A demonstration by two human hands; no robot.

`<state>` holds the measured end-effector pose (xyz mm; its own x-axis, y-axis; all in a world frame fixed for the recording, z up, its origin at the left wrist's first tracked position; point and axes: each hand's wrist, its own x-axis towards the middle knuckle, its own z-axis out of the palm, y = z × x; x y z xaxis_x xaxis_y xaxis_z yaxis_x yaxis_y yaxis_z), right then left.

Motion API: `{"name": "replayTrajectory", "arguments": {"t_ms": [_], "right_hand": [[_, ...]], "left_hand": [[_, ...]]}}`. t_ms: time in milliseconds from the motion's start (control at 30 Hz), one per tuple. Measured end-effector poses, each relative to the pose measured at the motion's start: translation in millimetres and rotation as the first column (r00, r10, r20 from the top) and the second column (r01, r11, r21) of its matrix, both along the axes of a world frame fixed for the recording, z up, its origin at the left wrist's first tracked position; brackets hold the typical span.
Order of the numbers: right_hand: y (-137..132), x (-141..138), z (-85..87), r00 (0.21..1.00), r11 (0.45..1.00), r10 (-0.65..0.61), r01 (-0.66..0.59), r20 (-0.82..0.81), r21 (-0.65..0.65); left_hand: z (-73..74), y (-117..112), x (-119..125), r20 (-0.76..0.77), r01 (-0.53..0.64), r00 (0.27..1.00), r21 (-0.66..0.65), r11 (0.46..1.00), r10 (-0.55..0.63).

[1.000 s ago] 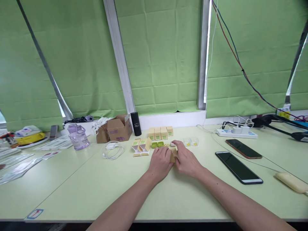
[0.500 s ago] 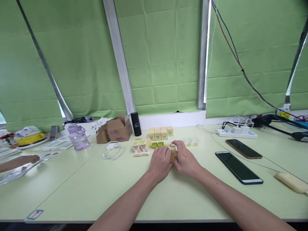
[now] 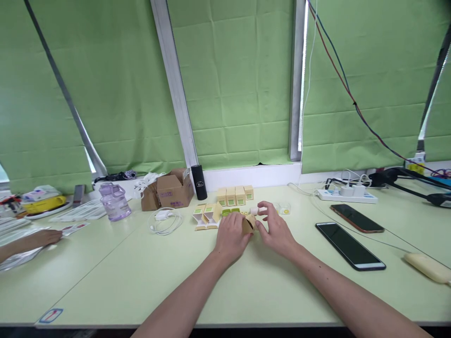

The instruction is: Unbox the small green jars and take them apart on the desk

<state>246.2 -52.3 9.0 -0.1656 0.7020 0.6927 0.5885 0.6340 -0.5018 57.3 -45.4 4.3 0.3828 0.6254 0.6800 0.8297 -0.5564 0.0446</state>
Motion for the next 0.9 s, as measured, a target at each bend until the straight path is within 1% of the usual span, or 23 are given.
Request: {"name": "replayTrajectory", "arguments": {"t_ms": [167, 267, 367, 467, 533, 667, 767, 833, 900], "right_hand": [[0, -1, -2.1, 0.999, 1.000, -0.003, 0.002, 0.048, 0.024], [0, -2, -2.8, 0.998, 1.000, -0.002, 0.000, 0.060, 0.029], [-1, -2, -1.8, 0.999, 1.000, 0.001, -0.002, 0.032, 0.020], [0, -2, -0.2, 1.000, 1.000, 0.002, -0.002, -0.020, -0.001], [2, -1, -0.2, 0.997, 1.000, 0.004, -0.006, -0.082, -0.021], [15, 3, -4.0, 0.961, 0.995, 0.003, -0.031, -0.277, -0.097], [27, 8, -7.5, 0.925, 0.992, -0.038, -0.011, -0.377, -0.128], [33, 12, -8.6, 0.912, 0.994, -0.070, 0.028, -0.405, -0.107], [36, 16, -8.4, 0.913, 0.996, -0.085, 0.072, -0.399, -0.047]], "left_hand": [[-0.3, 3, -1, 0.123, 0.012, 0.992, -0.048, 0.999, -0.006], [0.0, 3, 0, 0.236, 0.038, 0.972, -0.087, 0.995, -0.017], [-0.9, 3, 0, 0.325, 0.087, 0.945, -0.182, 0.979, -0.023], [-3.7, 3, -1, 0.374, 0.148, 0.927, -0.288, 0.946, -0.032], [-5.6, 4, -2, 0.397, 0.177, 0.917, -0.324, 0.929, -0.036], [-6.1, 5, -3, 0.432, 0.214, 0.900, -0.331, 0.919, -0.054], [-4.0, 4, -3, 0.434, 0.232, 0.898, -0.319, 0.919, -0.077], [-2.5, 2, -3, 0.405, 0.228, 0.910, -0.302, 0.925, -0.092], [-1.5, 1, -3, 0.369, 0.218, 0.923, -0.280, 0.935, -0.105]]}}
